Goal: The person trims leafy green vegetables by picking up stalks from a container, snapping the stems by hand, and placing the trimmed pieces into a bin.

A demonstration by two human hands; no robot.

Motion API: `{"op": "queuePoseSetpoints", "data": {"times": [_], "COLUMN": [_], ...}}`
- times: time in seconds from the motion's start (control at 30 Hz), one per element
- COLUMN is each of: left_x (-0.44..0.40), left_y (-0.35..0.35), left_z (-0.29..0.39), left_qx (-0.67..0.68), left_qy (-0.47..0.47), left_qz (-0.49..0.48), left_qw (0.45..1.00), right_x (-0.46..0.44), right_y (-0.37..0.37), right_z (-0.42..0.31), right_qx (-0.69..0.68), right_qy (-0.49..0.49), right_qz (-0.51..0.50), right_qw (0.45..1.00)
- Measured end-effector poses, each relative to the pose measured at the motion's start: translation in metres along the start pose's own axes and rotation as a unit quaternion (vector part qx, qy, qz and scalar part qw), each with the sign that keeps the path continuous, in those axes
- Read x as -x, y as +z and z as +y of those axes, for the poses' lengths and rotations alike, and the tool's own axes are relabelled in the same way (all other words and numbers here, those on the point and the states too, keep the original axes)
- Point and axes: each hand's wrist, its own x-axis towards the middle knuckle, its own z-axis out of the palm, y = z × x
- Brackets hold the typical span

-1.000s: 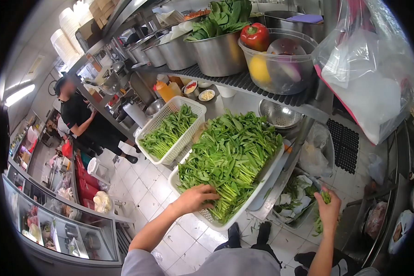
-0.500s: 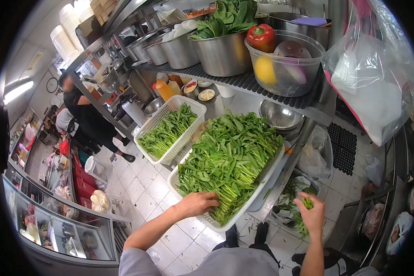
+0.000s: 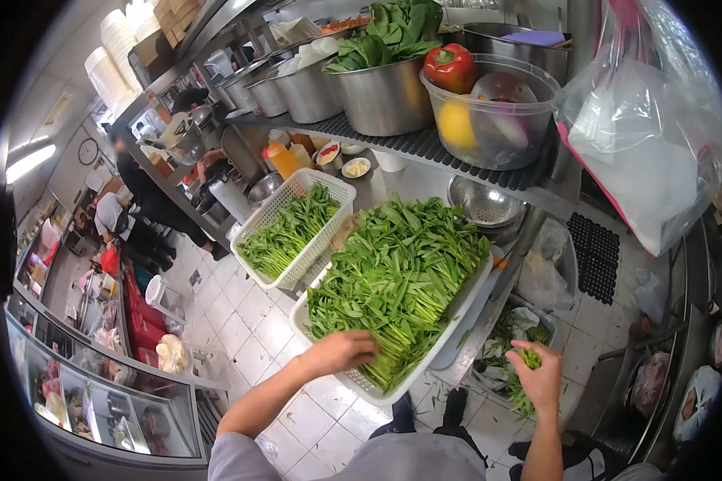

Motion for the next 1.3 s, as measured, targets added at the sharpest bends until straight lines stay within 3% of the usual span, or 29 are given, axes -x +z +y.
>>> {"op": "queuePoseSetpoints", "data": {"times": [0.1, 0.5, 0.6, 0.63, 0.73, 0.83, 1.1, 1.3], "left_x": [-0.005, -0.013, -0.015, -0.015, -0.014, -0.016, -0.012, -0.025], "left_y": [-0.024, -0.093, -0.103, -0.095, -0.031, 0.028, 0.018, 0.031], "left_z": [-0.001, 0.023, 0.030, 0.025, 0.017, 0.009, -0.007, 0.004], "left_qx": [0.083, 0.159, 0.112, 0.092, -0.092, -0.317, -0.198, -0.328], "left_qy": [-0.002, -0.084, 0.001, 0.020, 0.016, 0.018, -0.033, -0.035], "left_qz": [0.101, 0.282, 0.181, 0.067, -0.076, -0.007, -0.056, -0.074], "left_qw": [0.991, 0.943, 0.977, 0.993, 0.993, 0.948, 0.978, 0.941], "right_x": [0.001, -0.004, -0.007, -0.007, -0.008, -0.007, -0.003, 0.003], "right_y": [-0.004, -0.001, 0.006, 0.007, 0.009, 0.009, 0.015, 0.015], "right_z": [-0.006, -0.023, -0.030, -0.032, -0.034, -0.033, -0.027, -0.027], "right_qx": [-0.012, -0.053, -0.046, -0.041, -0.021, -0.020, -0.037, -0.073], "right_qy": [0.010, 0.018, -0.002, -0.010, -0.030, 0.001, -0.001, 0.053], "right_qz": [-0.003, -0.044, -0.063, -0.070, -0.075, -0.087, -0.084, -0.116], "right_qw": [1.000, 0.997, 0.997, 0.997, 0.997, 0.996, 0.996, 0.989]}}
